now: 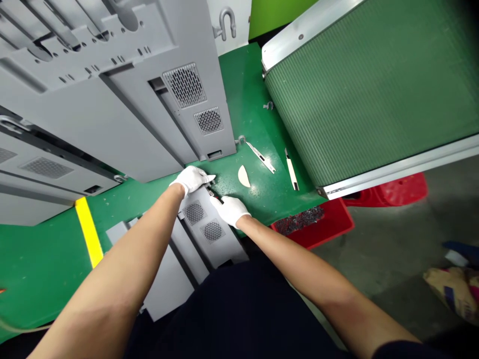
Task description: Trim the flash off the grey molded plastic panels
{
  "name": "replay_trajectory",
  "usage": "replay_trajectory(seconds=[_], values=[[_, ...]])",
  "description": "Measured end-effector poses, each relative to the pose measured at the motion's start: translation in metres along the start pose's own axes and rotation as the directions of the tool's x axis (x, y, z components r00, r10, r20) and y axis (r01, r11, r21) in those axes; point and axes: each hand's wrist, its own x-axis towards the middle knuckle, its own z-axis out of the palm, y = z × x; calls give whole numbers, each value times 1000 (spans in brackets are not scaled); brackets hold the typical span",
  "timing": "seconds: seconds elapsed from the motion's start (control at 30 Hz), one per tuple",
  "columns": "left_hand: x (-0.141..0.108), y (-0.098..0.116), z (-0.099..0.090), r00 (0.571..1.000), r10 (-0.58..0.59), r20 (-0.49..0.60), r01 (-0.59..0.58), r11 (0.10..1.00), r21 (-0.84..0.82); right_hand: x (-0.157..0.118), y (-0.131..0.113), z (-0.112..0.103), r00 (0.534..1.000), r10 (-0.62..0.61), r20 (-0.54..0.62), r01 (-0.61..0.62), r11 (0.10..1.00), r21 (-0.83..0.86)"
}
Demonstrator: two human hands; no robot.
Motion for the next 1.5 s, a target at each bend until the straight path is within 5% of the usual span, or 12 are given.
replay_trajectory(seconds=[1.5], values=[[6,-14,0,1000,10,3,-9,993,-117,7,-15,-7,999,-18,-32,14,995,-101]])
